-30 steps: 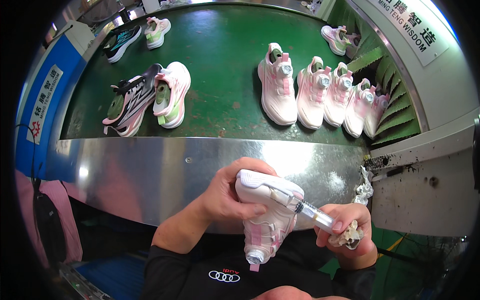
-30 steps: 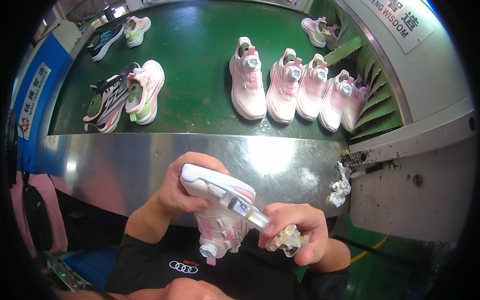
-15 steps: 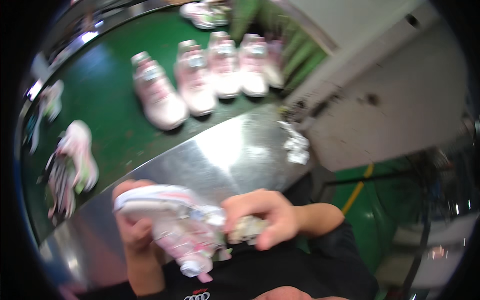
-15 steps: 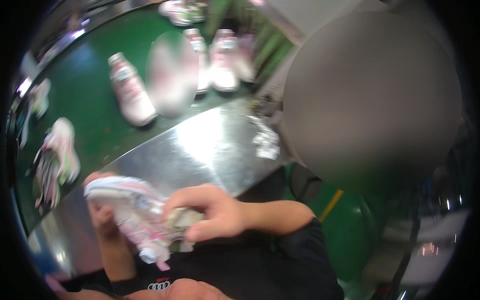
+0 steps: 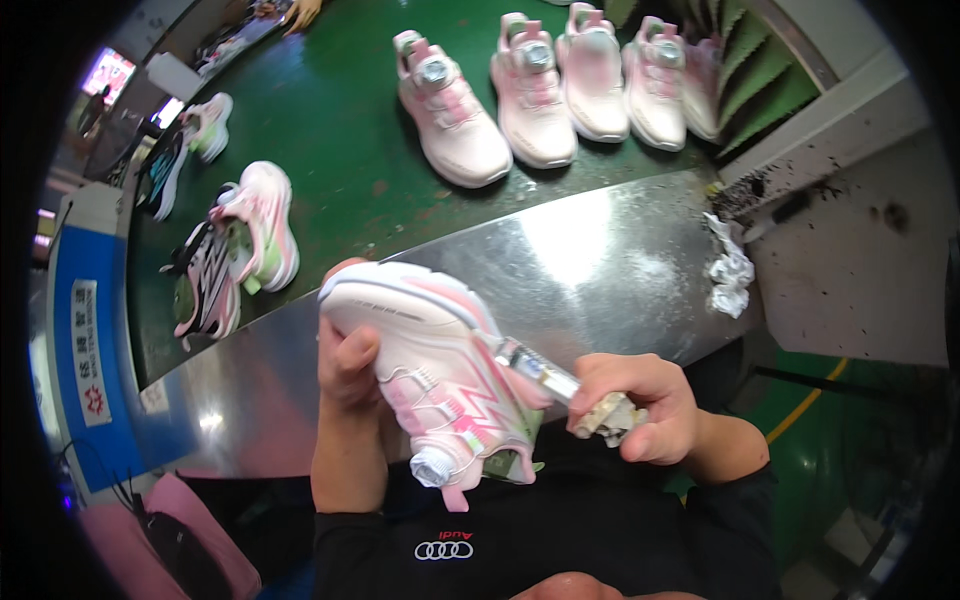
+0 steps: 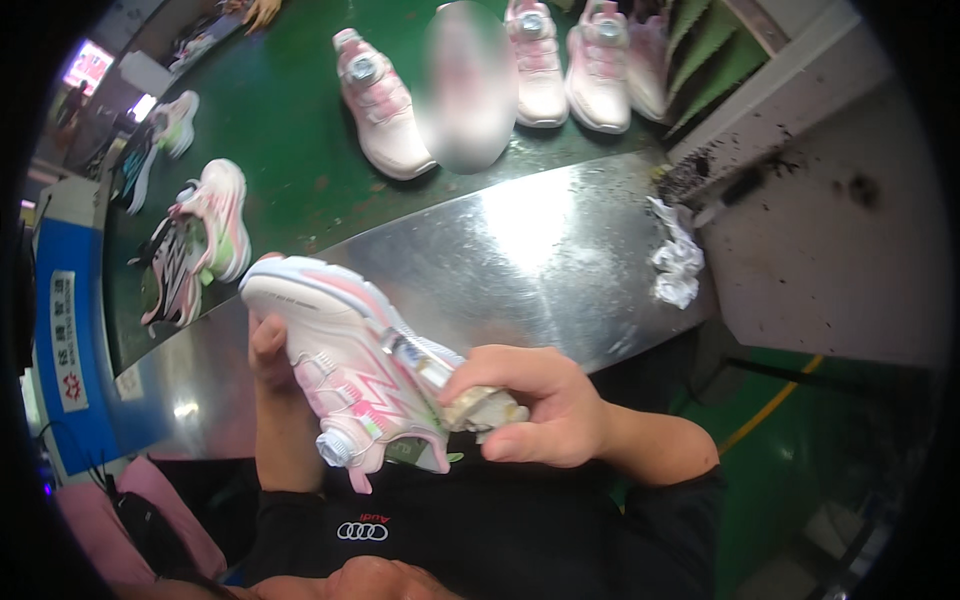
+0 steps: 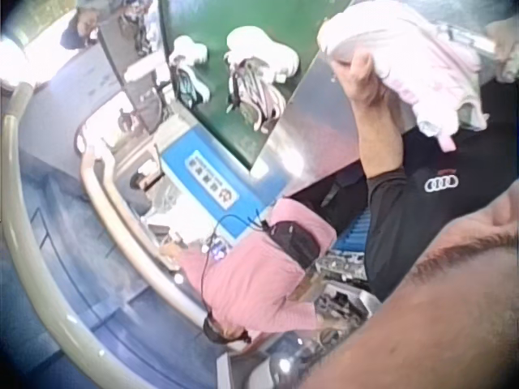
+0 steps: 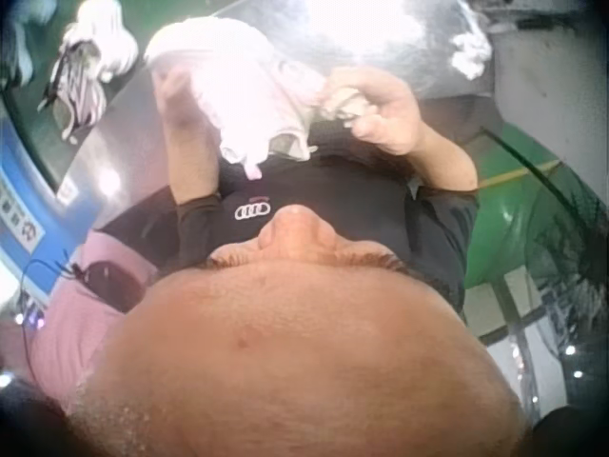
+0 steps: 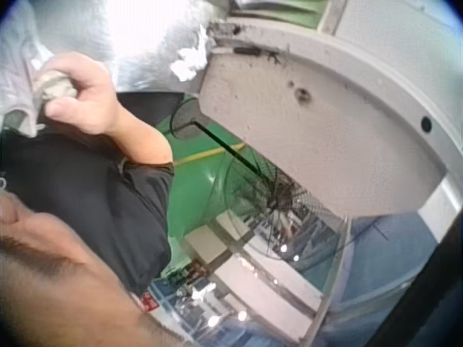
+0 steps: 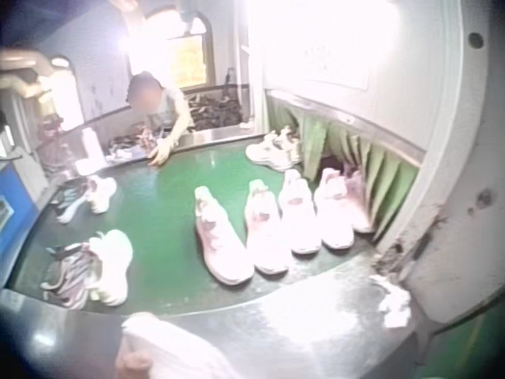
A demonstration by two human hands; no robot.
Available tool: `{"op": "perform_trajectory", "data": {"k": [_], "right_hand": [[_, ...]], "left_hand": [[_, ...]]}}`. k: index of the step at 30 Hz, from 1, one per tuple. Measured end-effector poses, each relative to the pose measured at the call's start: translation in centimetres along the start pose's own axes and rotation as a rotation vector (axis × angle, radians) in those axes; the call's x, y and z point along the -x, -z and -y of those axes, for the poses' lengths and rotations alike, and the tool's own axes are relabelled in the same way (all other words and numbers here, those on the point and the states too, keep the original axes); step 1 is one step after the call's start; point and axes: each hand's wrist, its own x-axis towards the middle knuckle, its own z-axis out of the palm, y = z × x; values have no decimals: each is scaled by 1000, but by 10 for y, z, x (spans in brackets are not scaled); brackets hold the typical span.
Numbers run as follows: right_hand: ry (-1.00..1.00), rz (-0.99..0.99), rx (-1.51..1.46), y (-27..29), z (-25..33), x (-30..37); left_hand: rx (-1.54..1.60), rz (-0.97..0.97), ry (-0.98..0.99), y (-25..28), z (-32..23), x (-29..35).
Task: The person applies adhesive along the seams of shoes using a syringe, refills the syringe with liquid from a bottle, and wipes the syringe with a paper towel.
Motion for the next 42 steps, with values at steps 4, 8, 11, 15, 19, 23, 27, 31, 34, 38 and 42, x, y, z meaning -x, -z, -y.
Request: {"op": "perform_trajectory", "data": {"k": [4,8,11,15,19,23,27,31,34,38,42], "right_hand": [[34,36,3,4,-10,7],[31,19,7,3,-15,10],[0,8,-17,1,-15,14],[-9,23,19,3,-17,23],[-5,11,25,-1,-16,33],[12,-4,43,-3,-19,44],[30,-2,81,-1,-22,53],[72,-9,41,0,-28,59],[87,-16,31,1,-32,62],[105,-26,44,2,-35,63],[125,-23,35,3,-39,64]], "left_hand": [[13,26,32,-1,-6,-3],[93,75,74,-1,-7,-7],[152,132,134,6,-5,-10],[191,84,170,14,-1,-10],[204,66,193,21,1,-10],[249,63,219,18,-1,-14],[303,-12,242,6,1,-13],[308,-99,263,2,-1,-13],[300,-155,265,7,1,-12],[359,-82,290,14,3,-12],[329,-149,294,4,0,-14]]}}
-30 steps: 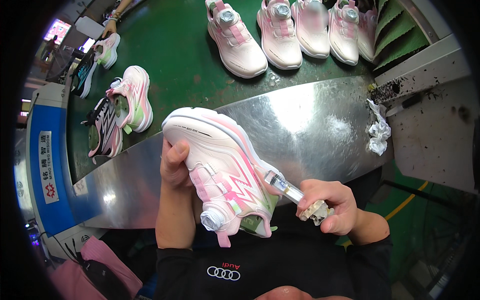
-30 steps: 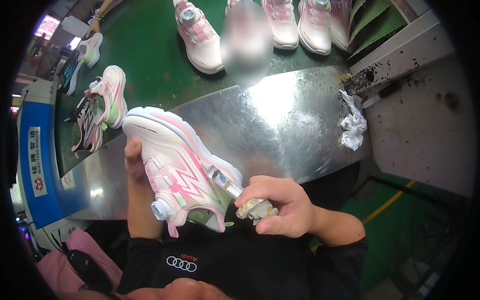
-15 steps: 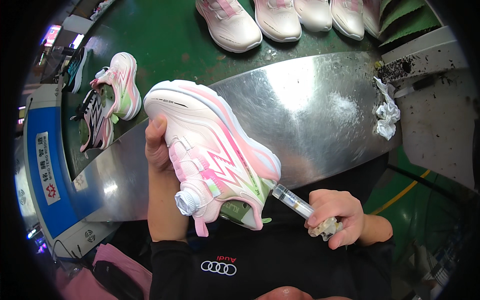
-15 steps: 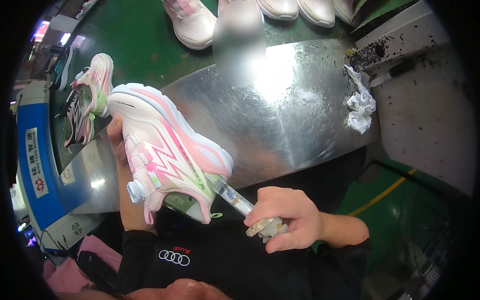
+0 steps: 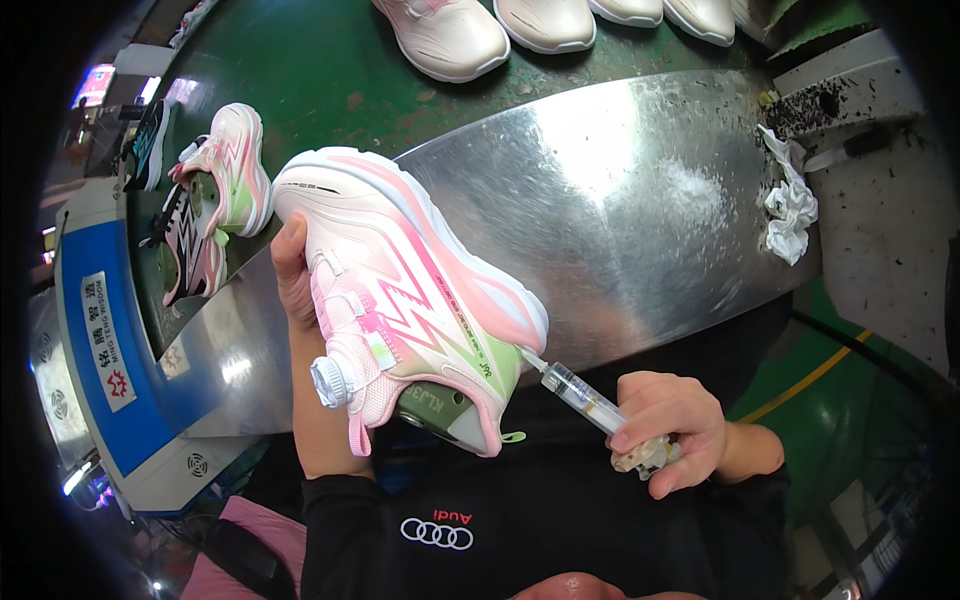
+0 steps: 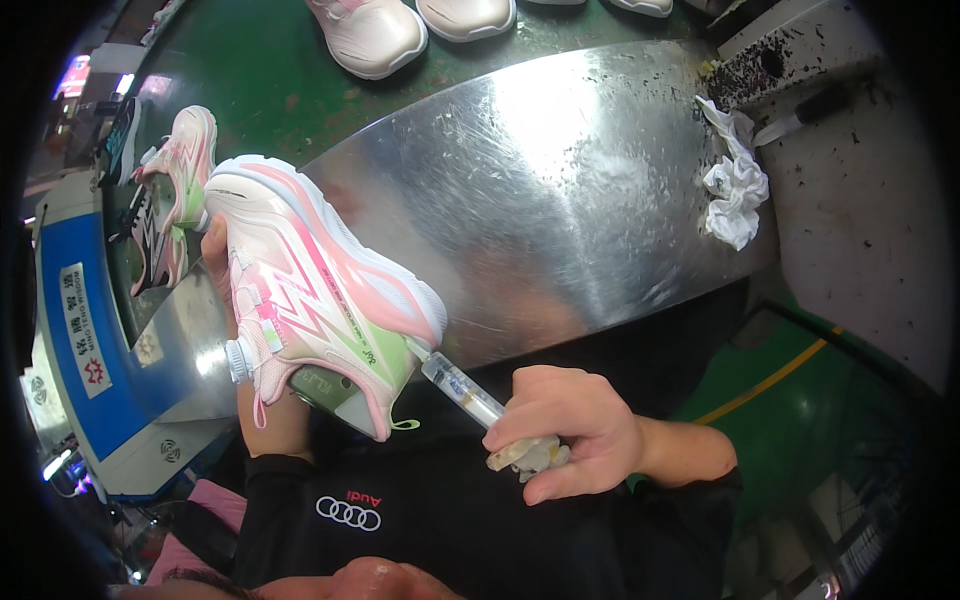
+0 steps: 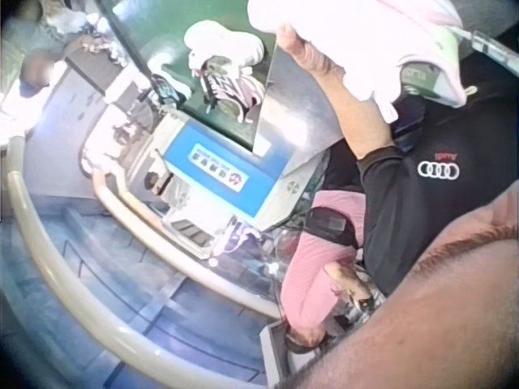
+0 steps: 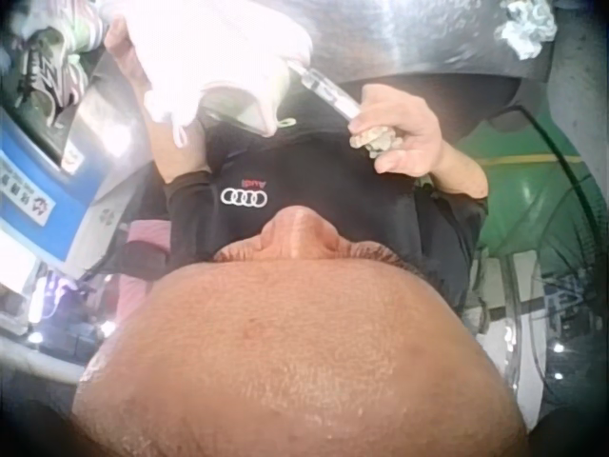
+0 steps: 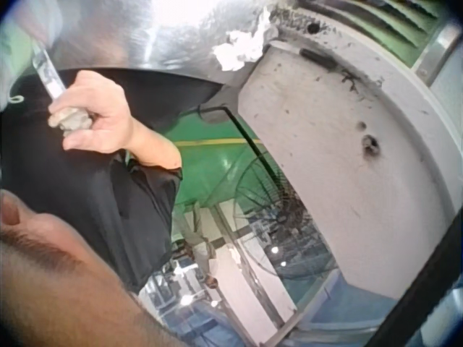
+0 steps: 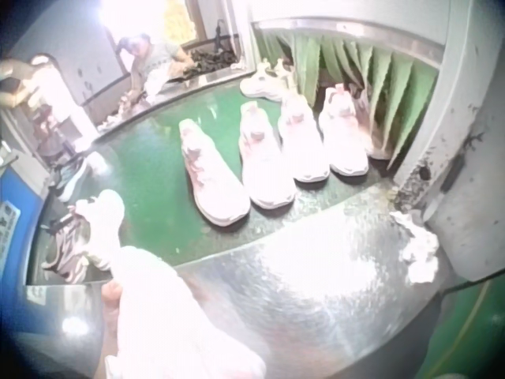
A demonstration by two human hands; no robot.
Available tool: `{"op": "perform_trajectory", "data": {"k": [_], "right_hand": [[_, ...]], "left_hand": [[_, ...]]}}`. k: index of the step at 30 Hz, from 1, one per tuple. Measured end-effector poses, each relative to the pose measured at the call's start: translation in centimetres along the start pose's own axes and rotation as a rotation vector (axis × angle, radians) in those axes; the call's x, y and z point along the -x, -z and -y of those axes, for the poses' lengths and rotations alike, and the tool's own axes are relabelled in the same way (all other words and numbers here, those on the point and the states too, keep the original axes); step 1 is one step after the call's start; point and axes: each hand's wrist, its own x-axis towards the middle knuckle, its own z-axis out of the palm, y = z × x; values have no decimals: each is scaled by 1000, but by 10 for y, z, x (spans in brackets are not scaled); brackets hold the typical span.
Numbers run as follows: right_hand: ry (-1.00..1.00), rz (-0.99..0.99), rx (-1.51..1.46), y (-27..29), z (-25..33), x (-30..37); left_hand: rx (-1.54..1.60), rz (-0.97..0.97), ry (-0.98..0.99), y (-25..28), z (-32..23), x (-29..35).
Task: The person applies adhesive along the seams of shoes using a syringe, refills the syringe with liquid from a bottle, and wipes the syringe with a paper towel.
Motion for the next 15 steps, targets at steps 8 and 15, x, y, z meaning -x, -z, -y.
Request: {"op": "perform_trajectory", "data": {"k": [8,15], "right_hand": [[0,6,15,3,-5,6],[16,-17,0,3,-14,8]], "left_hand": [[-48,-66,-32,-7,1,-1],[-115,-146,49,14,-16,20]]}}
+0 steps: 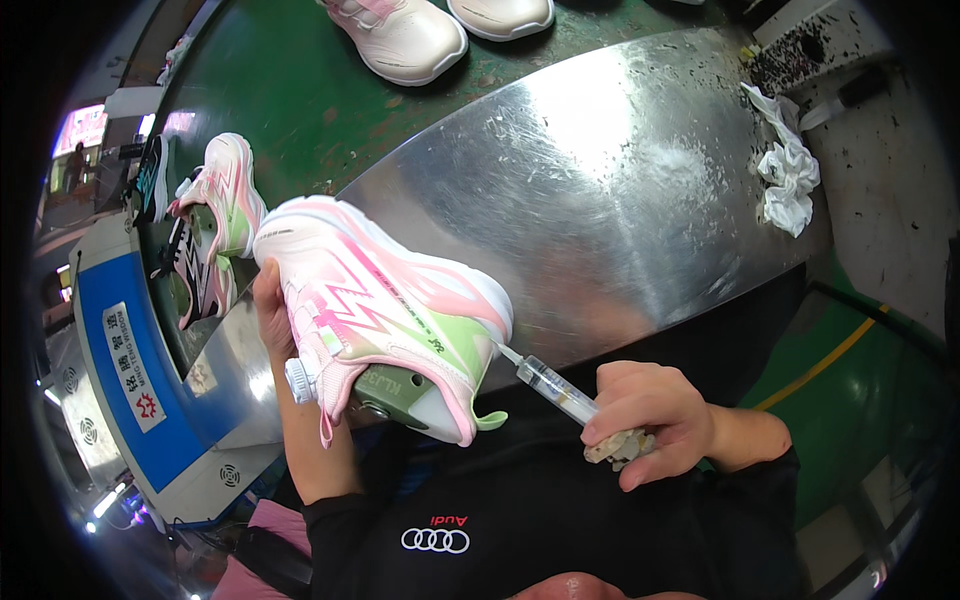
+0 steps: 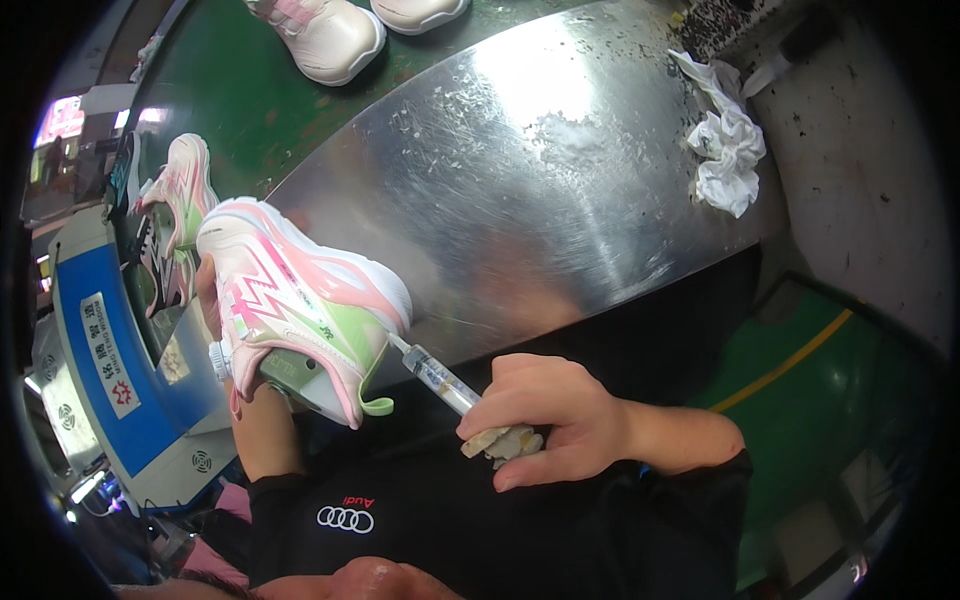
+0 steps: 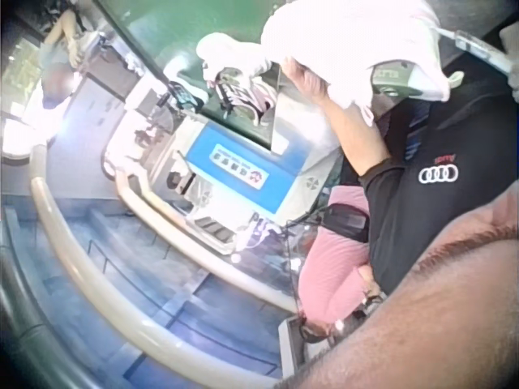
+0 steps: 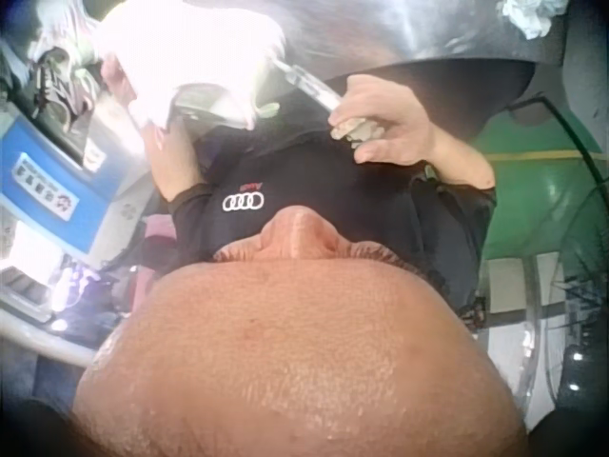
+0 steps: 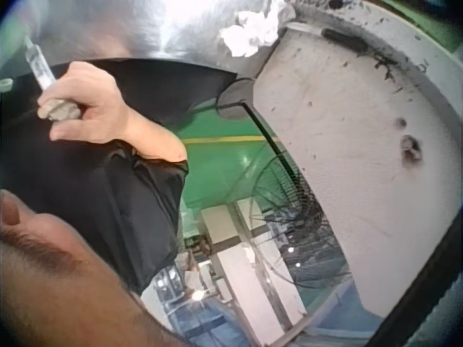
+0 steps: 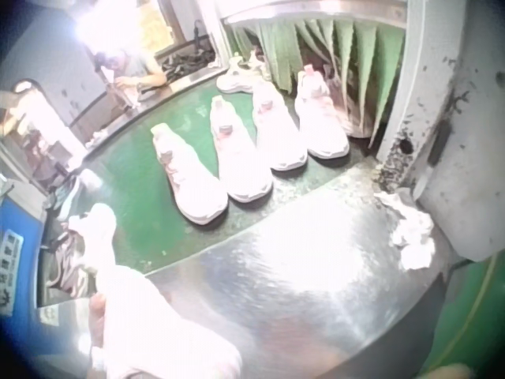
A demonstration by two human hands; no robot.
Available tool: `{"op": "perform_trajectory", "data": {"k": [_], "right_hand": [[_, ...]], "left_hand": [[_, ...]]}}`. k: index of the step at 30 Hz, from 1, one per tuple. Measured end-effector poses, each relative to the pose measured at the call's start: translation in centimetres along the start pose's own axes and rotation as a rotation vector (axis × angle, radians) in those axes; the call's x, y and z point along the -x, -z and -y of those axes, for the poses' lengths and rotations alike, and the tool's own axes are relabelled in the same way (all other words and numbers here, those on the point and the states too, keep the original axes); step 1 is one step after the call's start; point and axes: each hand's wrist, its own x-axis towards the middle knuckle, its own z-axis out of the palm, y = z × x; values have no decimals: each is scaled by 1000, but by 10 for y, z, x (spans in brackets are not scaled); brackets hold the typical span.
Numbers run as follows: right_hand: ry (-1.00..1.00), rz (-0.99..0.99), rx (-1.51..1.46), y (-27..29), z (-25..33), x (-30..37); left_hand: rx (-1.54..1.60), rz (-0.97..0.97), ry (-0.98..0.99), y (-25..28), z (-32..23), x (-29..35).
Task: The person applies adhesive along the seams of shoes using a syringe, refills the syringe with liquid from a bottle, and wipes the syringe with a paper towel.
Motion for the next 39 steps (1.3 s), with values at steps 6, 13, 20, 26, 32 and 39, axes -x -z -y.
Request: {"op": "perform_trajectory", "data": {"k": [6,13,20,26,32,39], "right_hand": [[71,-40,95,-7,-10,-3],[73,-16,201,-15,-14,-10],[56,-21,229,-23,-16,-17],[41,-3,242,-29,-16,-17],[81,0,275,-34,-13,-15],[67,-18,306,-40,-2,-18]], "left_hand": [[-238,-186,109,31,-16,33],[-807,-110,-113,50,-16,73],[-509,-306,-37,70,-8,113],[-552,-350,-39,50,8,133],[-351,-348,166,64,20,164],[-69,-130,215,41,56,171]]}}
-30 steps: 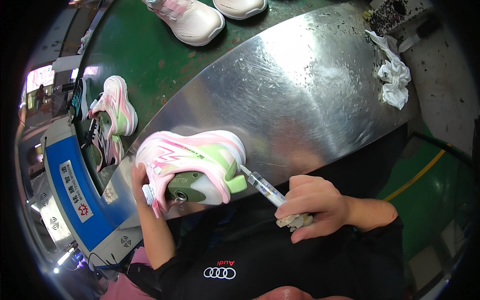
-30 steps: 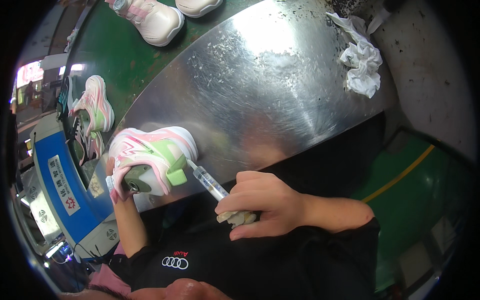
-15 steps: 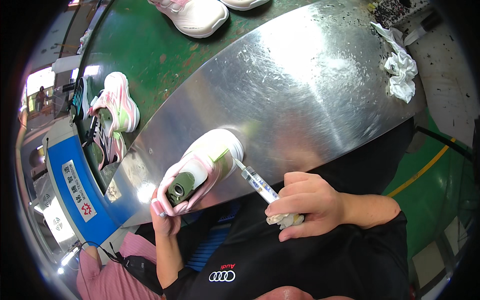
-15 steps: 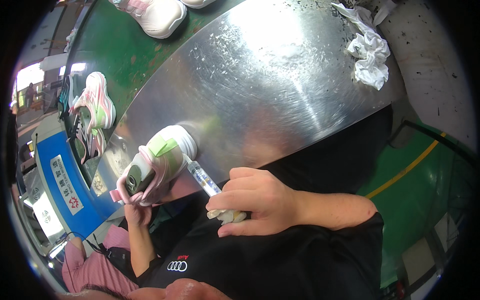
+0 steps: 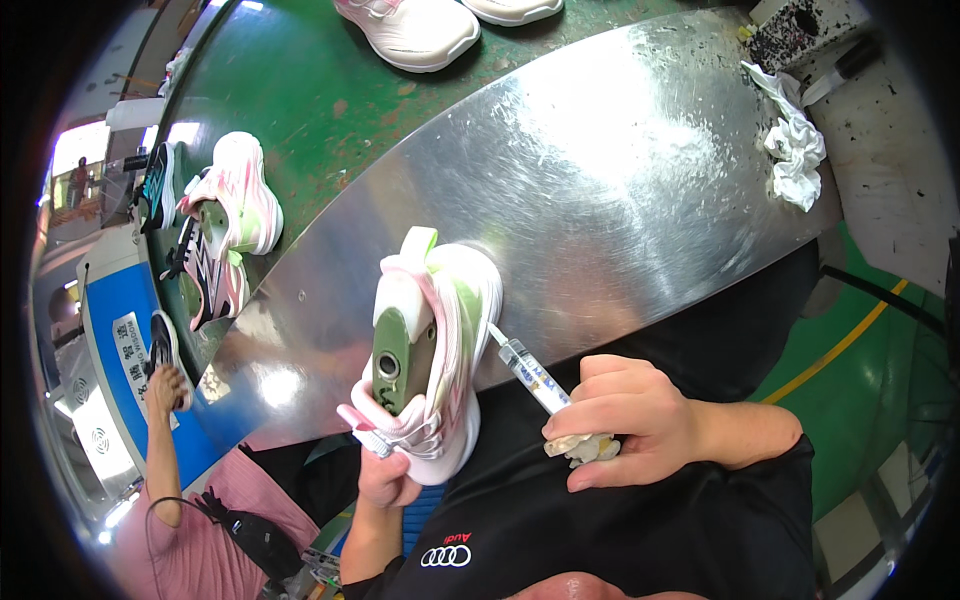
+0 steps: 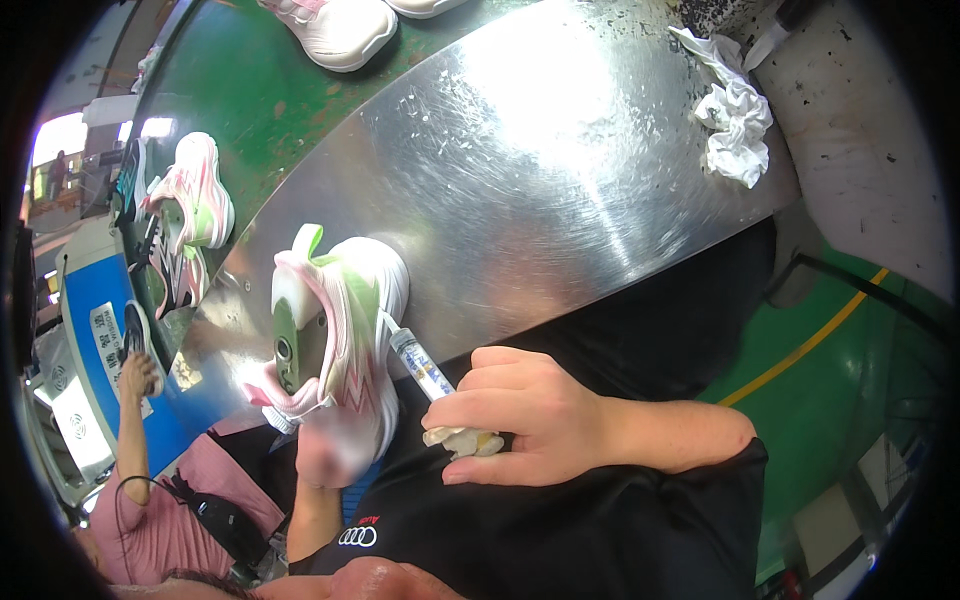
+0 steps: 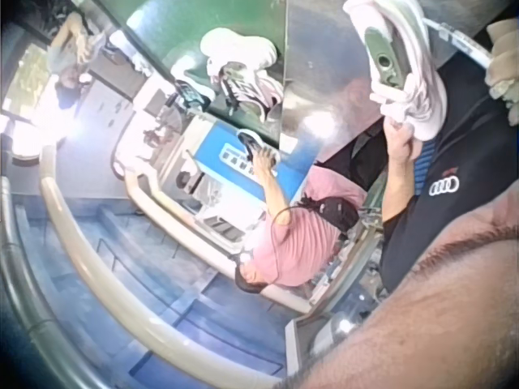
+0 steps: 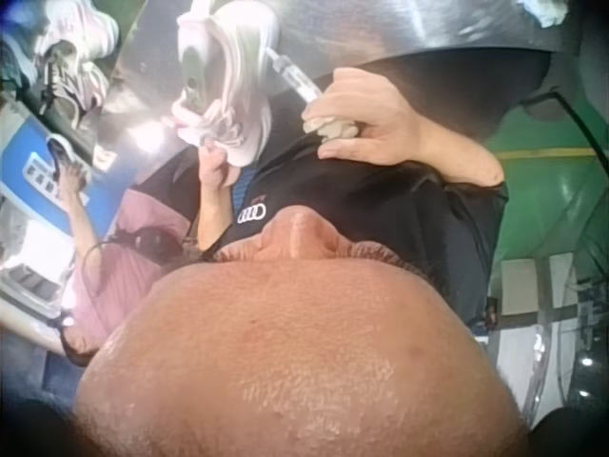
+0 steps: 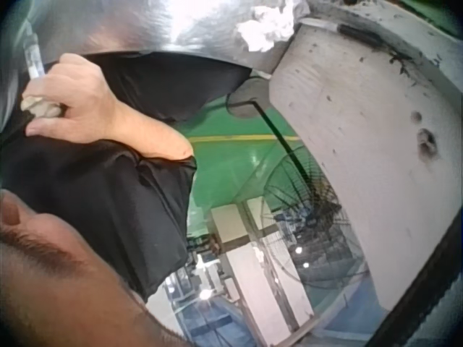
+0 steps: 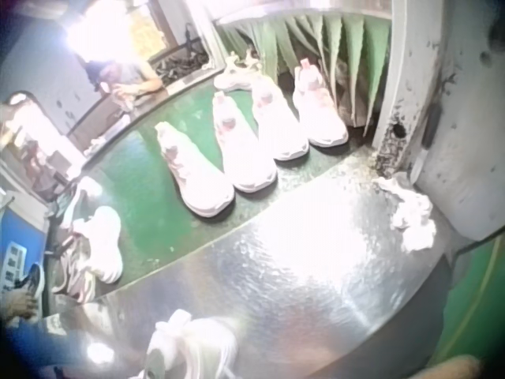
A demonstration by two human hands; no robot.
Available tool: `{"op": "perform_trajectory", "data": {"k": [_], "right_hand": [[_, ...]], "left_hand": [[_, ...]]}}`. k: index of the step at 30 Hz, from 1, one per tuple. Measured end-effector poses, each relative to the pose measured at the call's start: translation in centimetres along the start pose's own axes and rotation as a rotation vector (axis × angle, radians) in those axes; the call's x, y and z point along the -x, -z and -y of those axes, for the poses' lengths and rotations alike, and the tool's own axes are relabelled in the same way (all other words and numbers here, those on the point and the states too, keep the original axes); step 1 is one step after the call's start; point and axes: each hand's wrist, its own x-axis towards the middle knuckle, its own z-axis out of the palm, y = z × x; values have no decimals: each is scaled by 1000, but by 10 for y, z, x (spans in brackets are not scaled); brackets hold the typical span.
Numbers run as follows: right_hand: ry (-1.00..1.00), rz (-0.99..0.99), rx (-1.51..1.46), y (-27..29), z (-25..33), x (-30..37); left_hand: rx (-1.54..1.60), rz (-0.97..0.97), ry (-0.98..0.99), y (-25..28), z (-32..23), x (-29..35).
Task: The person applies adhesive along the seams of shoes using a syringe, refills the syringe with liquid from a bottle, and wipes the syringe with a paper towel.
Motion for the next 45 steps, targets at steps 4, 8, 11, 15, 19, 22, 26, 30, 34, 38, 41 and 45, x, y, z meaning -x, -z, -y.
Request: {"op": "perform_trajectory", "data": {"k": [4,8,11,15,19,22,26,30,34,38,41,45], "right_hand": [[-77,42,-28,2,16,-7],[-148,106,-20,6,32,-11],[-223,173,-23,11,49,-12],[-276,253,-6,24,74,-10],[-295,244,31,32,100,-2],[-252,254,84,38,109,4],[-194,181,169,40,119,15],[-193,183,221,43,131,14],[-132,166,333,43,133,17],[-64,150,448,42,128,23],[-25,136,534,39,124,24],[0,130,616,34,123,21]], "left_hand": [[68,94,33,-19,15,-2],[94,158,96,-36,22,-13],[128,225,188,-45,23,-18],[280,380,312,-50,30,-32],[473,546,437,-63,39,-55],[301,507,422,-87,40,-68],[230,484,419,-118,36,-82],[224,415,411,-127,39,-91],[238,435,391,-140,34,-96],[279,462,323,-144,36,-101],[313,531,291,-142,40,-105],[374,573,317,-139,43,-112]]}}
